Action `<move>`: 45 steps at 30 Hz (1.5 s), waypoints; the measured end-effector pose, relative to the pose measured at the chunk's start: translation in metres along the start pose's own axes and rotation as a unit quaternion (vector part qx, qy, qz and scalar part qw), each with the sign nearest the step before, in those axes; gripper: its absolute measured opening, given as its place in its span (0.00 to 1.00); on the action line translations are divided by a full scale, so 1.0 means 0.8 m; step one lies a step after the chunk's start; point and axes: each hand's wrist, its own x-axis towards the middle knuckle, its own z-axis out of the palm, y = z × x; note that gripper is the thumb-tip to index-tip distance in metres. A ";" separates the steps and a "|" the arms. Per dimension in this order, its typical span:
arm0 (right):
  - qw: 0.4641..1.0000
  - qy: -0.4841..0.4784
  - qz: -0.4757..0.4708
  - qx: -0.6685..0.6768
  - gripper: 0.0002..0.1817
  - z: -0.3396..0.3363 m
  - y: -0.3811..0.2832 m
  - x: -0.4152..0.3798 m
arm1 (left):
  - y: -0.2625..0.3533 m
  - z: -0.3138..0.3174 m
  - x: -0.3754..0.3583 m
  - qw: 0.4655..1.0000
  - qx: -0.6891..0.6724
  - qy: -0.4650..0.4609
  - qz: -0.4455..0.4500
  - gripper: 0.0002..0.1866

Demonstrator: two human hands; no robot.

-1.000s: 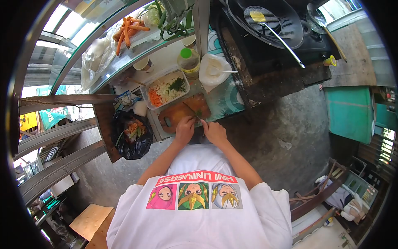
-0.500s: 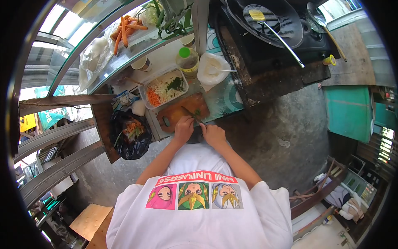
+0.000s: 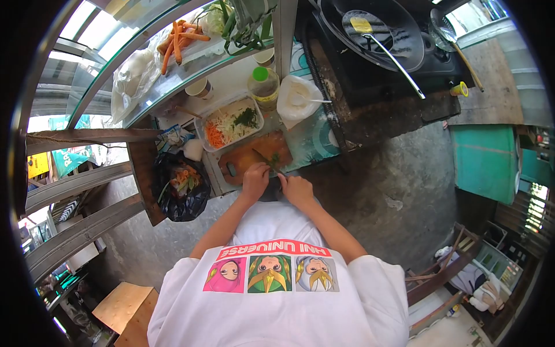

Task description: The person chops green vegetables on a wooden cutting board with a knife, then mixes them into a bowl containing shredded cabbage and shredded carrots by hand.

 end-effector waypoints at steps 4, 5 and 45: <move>1.000 0.002 -0.002 0.022 0.32 -0.012 -0.010 0.001 | 0.001 -0.002 0.004 0.999 -0.010 -0.004 -0.036 0.04; 1.000 0.003 -0.004 0.022 0.32 -0.009 -0.009 0.002 | 0.001 -0.002 0.006 0.999 -0.009 -0.002 -0.035 0.04; 1.000 -0.002 0.005 -0.025 0.30 -0.016 -0.009 0.001 | 0.001 0.001 0.009 0.995 0.082 0.002 0.063 0.03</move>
